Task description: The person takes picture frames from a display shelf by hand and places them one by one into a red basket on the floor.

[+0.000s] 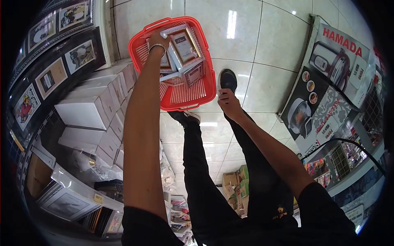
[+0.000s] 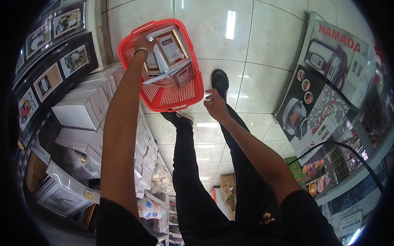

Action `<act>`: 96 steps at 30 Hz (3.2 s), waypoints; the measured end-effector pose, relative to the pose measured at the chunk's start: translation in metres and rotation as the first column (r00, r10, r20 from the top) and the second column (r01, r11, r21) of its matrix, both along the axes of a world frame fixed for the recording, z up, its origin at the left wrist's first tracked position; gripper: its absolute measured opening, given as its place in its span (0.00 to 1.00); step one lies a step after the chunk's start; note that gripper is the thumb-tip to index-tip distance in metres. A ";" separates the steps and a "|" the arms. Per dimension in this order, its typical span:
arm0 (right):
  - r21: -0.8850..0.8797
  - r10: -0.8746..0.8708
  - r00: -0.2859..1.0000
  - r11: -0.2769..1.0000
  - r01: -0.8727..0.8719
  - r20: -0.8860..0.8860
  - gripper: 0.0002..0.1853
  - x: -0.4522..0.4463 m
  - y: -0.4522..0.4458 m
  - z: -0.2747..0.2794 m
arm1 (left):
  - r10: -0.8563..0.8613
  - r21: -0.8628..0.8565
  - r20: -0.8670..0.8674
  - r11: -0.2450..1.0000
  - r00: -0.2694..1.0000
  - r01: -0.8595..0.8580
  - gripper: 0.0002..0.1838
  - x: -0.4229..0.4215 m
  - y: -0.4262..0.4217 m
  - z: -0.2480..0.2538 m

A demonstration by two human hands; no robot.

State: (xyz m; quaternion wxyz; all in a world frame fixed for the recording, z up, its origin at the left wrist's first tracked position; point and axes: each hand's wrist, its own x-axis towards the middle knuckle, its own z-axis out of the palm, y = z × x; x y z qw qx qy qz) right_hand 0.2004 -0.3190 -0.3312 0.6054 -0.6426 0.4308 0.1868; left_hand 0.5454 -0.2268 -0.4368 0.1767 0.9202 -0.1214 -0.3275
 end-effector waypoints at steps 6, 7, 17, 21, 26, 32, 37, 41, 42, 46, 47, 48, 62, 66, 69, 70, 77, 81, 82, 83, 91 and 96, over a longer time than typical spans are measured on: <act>0.005 0.006 0.999 1.000 -0.005 -0.051 0.20 -0.009 -0.004 0.017 | 0.205 -0.023 0.282 0.978 0.937 -0.207 0.35 -0.023 -0.006 -0.007; -0.004 0.012 0.999 1.000 -0.012 -0.053 0.20 -0.008 -0.005 0.019 | 0.208 -0.024 0.284 0.977 0.936 -0.210 0.35 -0.024 -0.006 -0.002; -0.129 0.146 0.984 0.983 -0.132 0.102 0.19 0.002 0.017 0.064 | 0.119 -0.397 -0.259 0.892 0.958 -0.218 0.19 -0.141 0.084 0.104; 0.054 0.174 0.964 0.981 -0.188 0.202 0.16 -0.027 0.006 0.057 | -0.054 -0.251 -0.207 0.968 0.977 0.000 0.11 -0.247 0.138 0.265; 0.343 -0.124 0.988 0.928 0.148 -0.091 0.15 -0.006 -0.024 0.131 | 0.231 -0.162 -0.545 0.914 0.806 -0.372 0.22 -0.333 0.218 0.472; 0.314 -0.128 0.979 0.934 0.173 -0.159 0.19 -0.008 -0.074 0.212 | 0.476 -0.433 -0.283 0.711 0.833 -0.554 0.15 -0.294 0.285 0.642; 0.271 -0.208 0.965 0.931 0.246 -0.161 0.19 -0.038 -0.128 0.225 | 0.511 -0.539 -0.049 0.710 0.858 -0.454 0.16 -0.248 0.340 0.836; 0.222 -0.339 0.905 0.891 0.397 -0.259 0.18 -0.060 -0.137 0.254 | 0.572 -0.326 0.642 0.806 0.510 -0.494 0.16 -0.222 0.459 0.902; 0.223 -0.368 0.893 0.877 0.427 -0.259 0.18 -0.065 -0.135 0.261 | 0.509 -0.220 0.765 0.782 0.394 -0.583 0.18 -0.212 0.492 0.905; 0.310 -0.400 0.883 0.830 0.463 -0.247 0.17 -0.090 -0.117 0.284 | 0.281 0.070 0.893 0.685 0.352 -0.725 0.29 -0.199 0.562 0.902; 0.299 -0.417 0.876 0.827 0.476 -0.243 0.17 -0.098 -0.110 0.291 | 0.287 0.062 0.889 0.697 0.357 -0.714 0.29 -0.196 0.566 0.895; 0.318 -0.428 0.874 0.816 0.483 -0.229 0.17 -0.105 -0.103 0.298 | 0.275 0.118 0.881 0.661 0.385 -0.741 0.32 -0.192 0.570 0.888; 0.205 -0.502 0.834 0.812 0.546 -0.229 0.22 -0.204 -0.054 0.330 | -0.010 0.360 0.838 0.761 0.546 -0.540 0.42 -0.182 0.629 0.830; 0.151 -0.494 0.839 0.833 0.532 -0.228 0.16 -0.175 -0.048 0.346 | -0.038 0.408 0.870 0.615 0.492 -0.674 0.36 -0.180 0.636 0.831; 0.172 -0.460 0.869 0.855 0.489 -0.183 0.15 -0.164 -0.043 0.355 | -0.009 0.393 0.872 0.609 0.489 -0.689 0.27 -0.189 0.619 0.849; 0.141 -0.442 0.875 0.871 0.472 -0.197 0.15 -0.160 -0.041 0.357 | 0.032 0.374 0.861 0.638 0.508 -0.673 0.22 -0.192 0.608 0.855; 0.105 -0.426 0.866 0.879 0.465 -0.263 0.13 -0.170 -0.037 0.358 | 0.337 -0.100 0.873 0.831 0.353 -0.547 0.18 -0.222 0.595 0.850; 0.101 -0.408 0.852 0.881 0.461 -0.328 0.13 -0.178 -0.041 0.356 | 0.330 -0.165 0.903 0.859 0.277 -0.484 0.18 -0.234 0.573 0.863; 0.103 -0.413 0.850 0.879 0.466 -0.326 0.13 -0.178 -0.042 0.358 | 0.360 -0.185 0.889 0.849 0.284 -0.496 0.18 -0.238 0.568 0.871; 0.093 -0.397 0.858 0.890 0.447 -0.325 0.13 -0.178 -0.043 0.360 | 0.358 -0.185 0.889 0.852 0.285 -0.490 0.18 -0.243 0.560 0.883; -0.133 -0.417 0.907 0.903 0.408 -0.054 0.22 -0.111 -0.054 0.376 | 0.464 -0.329 0.840 0.848 0.282 -0.416 0.16 -0.303 0.422 0.994; 0.070 -0.152 0.965 0.988 0.140 0.212 0.25 -0.010 -0.045 0.443 | 0.488 -0.536 0.674 0.840 0.555 -0.088 0.17 -0.304 0.353 0.986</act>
